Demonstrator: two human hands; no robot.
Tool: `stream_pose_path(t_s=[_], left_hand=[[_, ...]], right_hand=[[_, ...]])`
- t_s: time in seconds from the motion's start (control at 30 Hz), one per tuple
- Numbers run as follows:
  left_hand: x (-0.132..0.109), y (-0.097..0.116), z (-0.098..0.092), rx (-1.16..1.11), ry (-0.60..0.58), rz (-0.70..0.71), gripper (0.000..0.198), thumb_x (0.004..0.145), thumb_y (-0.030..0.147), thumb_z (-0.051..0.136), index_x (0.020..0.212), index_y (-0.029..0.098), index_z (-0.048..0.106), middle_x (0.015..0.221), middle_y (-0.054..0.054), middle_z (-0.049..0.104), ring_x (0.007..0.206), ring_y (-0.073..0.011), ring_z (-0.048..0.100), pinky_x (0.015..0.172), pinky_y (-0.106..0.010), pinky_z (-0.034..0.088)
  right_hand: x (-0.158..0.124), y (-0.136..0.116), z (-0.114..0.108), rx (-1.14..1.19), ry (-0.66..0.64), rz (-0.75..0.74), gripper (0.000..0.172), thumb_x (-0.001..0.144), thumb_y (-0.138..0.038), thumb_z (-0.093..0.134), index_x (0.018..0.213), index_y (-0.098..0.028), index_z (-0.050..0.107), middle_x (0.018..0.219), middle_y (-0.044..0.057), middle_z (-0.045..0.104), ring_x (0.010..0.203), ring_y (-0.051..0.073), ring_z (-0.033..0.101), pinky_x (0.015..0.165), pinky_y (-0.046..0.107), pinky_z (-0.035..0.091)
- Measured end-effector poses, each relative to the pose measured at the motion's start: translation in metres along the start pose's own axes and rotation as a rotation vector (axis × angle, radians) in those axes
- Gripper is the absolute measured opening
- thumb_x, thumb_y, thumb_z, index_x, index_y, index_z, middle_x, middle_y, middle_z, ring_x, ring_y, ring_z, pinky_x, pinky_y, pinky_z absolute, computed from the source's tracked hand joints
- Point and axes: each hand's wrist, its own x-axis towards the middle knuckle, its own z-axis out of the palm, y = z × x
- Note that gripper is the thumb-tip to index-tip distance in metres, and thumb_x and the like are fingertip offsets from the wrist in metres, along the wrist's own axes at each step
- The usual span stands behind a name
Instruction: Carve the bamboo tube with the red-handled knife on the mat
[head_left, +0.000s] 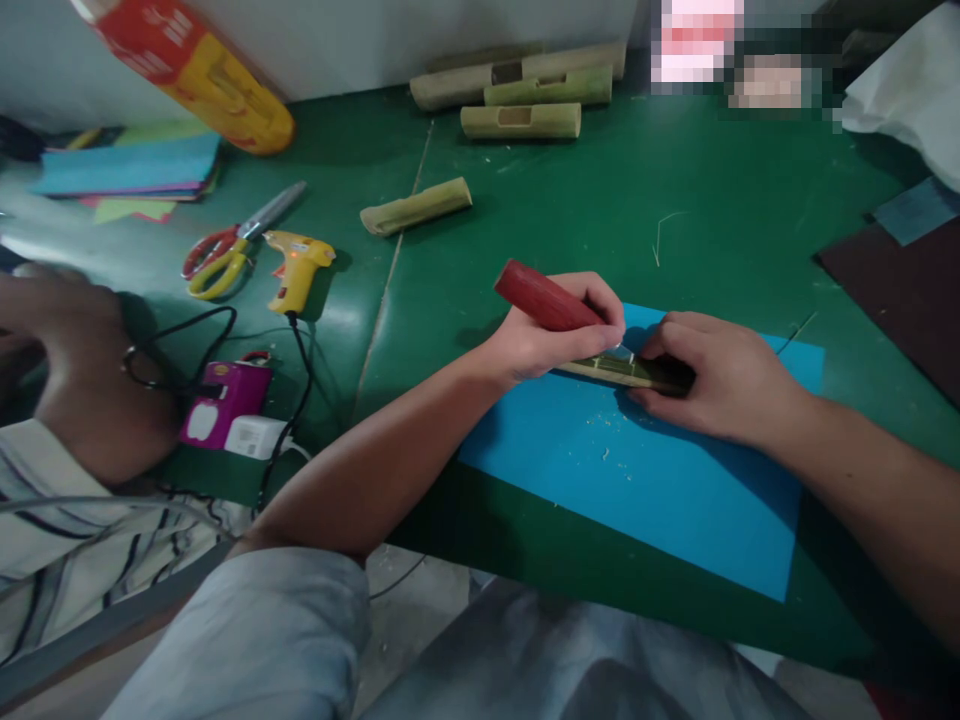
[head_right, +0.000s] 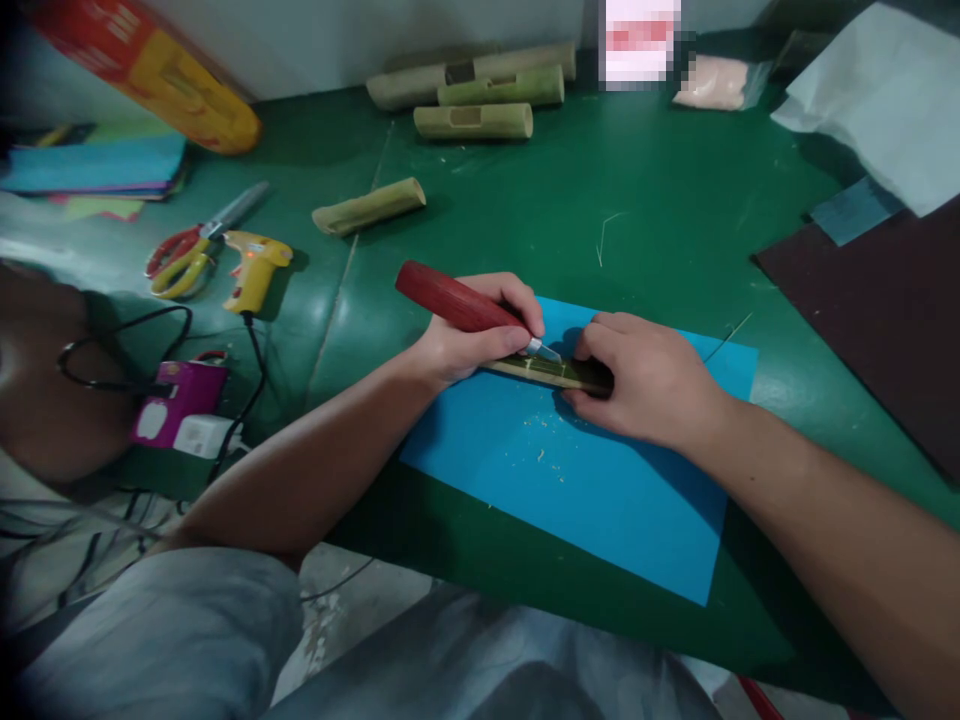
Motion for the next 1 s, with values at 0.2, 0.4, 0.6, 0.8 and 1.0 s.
stream_pose_path(t_s=[0.2,0.4,0.6,0.8,1.0], left_hand=[[-0.0005,-0.0004,-0.0006,-0.035,-0.024,0.023,0.031,0.086,0.047,0.106,0.092,0.021,0.089,0.083,-0.001,0.079,0.071,-0.0111,0.066,0.067,-0.026,0.053],[-0.0004,0.0012,-0.0008,-0.036,-0.019,0.004,0.03,0.086,0.046,0.105,0.092,0.021,0.089,0.083,-0.001,0.079,0.072,-0.0114,0.066,0.068,-0.026,0.053],[0.0002,0.0031,0.0003,0.003,-0.029,-0.041,0.038,0.084,0.054,0.106,0.089,0.021,0.089,0.083,-0.003,0.081,0.072,-0.0135,0.069,0.068,-0.028,0.055],[0.0007,-0.001,0.0,0.004,-0.048,-0.05,0.032,0.081,0.047,0.108,0.087,0.022,0.089,0.081,-0.003,0.081,0.068,-0.0127,0.067,0.063,-0.028,0.051],[0.0016,-0.004,0.0023,0.054,-0.033,-0.017,0.042,0.082,0.058,0.105,0.081,0.022,0.084,0.078,-0.001,0.074,0.067,-0.0124,0.061,0.064,-0.031,0.049]], right_hand=[[0.0003,-0.0002,-0.0006,0.0,0.005,0.004,0.016,0.091,-0.042,0.075,0.095,-0.029,0.066,0.089,0.006,0.074,0.082,0.027,0.07,0.069,0.037,0.047],[0.0008,-0.0003,-0.0012,0.004,-0.006,0.011,0.017,0.091,-0.043,0.075,0.095,-0.029,0.065,0.091,0.007,0.076,0.082,0.028,0.071,0.069,0.038,0.048],[0.0005,-0.0009,-0.0006,0.009,-0.01,0.019,0.018,0.092,-0.044,0.074,0.094,-0.029,0.065,0.09,0.007,0.075,0.083,0.028,0.071,0.07,0.039,0.048],[0.0008,-0.0005,-0.0004,0.012,-0.014,0.015,0.019,0.09,-0.043,0.077,0.093,-0.029,0.064,0.09,0.007,0.076,0.083,0.028,0.071,0.068,0.038,0.046],[0.0008,-0.0006,-0.0009,0.025,0.002,-0.011,0.019,0.092,-0.043,0.075,0.092,-0.029,0.062,0.088,0.005,0.072,0.075,0.025,0.065,0.066,0.037,0.044]])
